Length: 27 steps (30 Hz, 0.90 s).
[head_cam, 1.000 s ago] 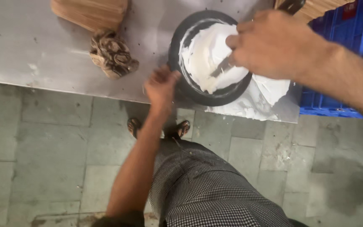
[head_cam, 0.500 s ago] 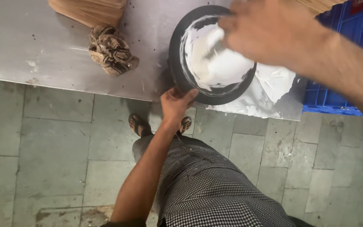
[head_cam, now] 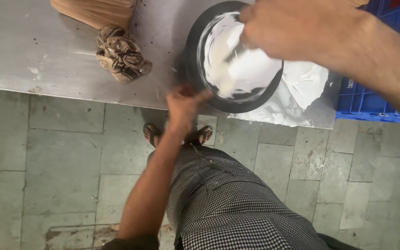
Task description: The person spreads white cream onto round dark cake bases using a spatula, places white paper circles on top, and stacks them. The person places a finished item into a blue crate and continues spreading cream on additional bases throughout the clip.
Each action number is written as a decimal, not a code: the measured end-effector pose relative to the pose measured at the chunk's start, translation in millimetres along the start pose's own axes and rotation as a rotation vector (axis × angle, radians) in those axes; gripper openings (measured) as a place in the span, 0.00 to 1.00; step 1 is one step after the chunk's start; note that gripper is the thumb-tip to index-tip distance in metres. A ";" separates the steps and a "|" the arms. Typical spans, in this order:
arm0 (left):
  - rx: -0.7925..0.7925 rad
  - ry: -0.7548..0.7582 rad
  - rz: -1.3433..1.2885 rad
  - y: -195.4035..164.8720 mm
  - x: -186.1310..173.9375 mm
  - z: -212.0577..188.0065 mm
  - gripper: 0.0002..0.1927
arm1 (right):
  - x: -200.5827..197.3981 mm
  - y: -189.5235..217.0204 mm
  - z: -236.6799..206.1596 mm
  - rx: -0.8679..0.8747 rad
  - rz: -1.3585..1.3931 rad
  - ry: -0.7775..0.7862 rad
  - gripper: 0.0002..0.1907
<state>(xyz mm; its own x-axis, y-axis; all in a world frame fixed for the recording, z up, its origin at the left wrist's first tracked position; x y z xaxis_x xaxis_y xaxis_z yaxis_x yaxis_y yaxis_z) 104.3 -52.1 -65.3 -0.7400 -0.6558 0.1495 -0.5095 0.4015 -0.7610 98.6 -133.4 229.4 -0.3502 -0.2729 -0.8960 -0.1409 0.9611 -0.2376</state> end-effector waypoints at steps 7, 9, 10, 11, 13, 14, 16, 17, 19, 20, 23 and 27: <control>0.014 0.050 -0.132 9.3 12.4 -10.9 0.26 | 17.5 -3.9 -5.4 0.114 -0.081 0.155 0.13; -0.015 0.144 -0.046 20.0 24.8 -14.3 0.24 | 16.0 -19.3 2.9 0.179 0.099 0.098 0.16; 0.010 0.065 0.028 15.7 12.9 -7.0 0.27 | 15.6 -16.5 2.4 0.134 0.061 0.089 0.13; 0.036 -0.012 0.102 11.7 2.3 -2.9 0.30 | 16.2 -14.7 3.2 0.092 0.021 0.081 0.11; 0.140 -0.082 0.058 -9.3 -13.2 11.1 0.31 | 22.5 -13.0 -1.9 0.087 -0.021 0.120 0.10; 0.213 -0.076 -0.058 -17.9 -13.9 10.8 0.29 | 28.4 -12.4 -6.4 0.124 -0.019 0.167 0.12; 0.196 -0.047 -0.174 -16.4 -10.5 11.1 0.28 | 26.1 -9.5 -7.8 0.131 -0.074 0.135 0.13; 0.109 -0.019 -0.174 -4.4 -2.7 9.5 0.29 | 18.1 -5.5 -6.9 0.106 -0.132 0.058 0.13; -0.015 0.064 -0.134 22.5 17.3 -3.8 0.28 | 10.4 -4.1 -1.8 0.090 -0.133 0.004 0.12; -0.029 0.115 -0.097 29.1 24.8 -5.0 0.27 | 8.9 -7.1 1.5 0.100 -0.090 0.012 0.11; 0.025 -0.060 0.013 33.0 2.0 7.3 0.35 | 12.7 -6.7 4.3 0.091 -0.107 0.132 0.09; 0.262 -0.107 -0.083 0.2 -19.8 25.7 0.19 | 0.6 9.1 -1.8 0.038 -0.212 0.001 0.10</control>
<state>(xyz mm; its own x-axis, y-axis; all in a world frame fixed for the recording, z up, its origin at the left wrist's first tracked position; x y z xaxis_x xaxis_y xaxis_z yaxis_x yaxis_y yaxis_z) 130.1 -55.4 -84.7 -0.6427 -0.7490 0.1611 -0.4256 0.1742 -0.8880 95.4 -125.0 227.4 -0.3171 -0.4694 -0.8241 -0.1765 0.8830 -0.4350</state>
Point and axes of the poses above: each hand's wrist, its own z-axis towards the middle knuckle, its own x-axis out of the palm, y = z × x, the point moved 10 cm from there along z, towards the middle knuckle, and after that the axes turned 6 degrees about z, right-handed, at the moved point
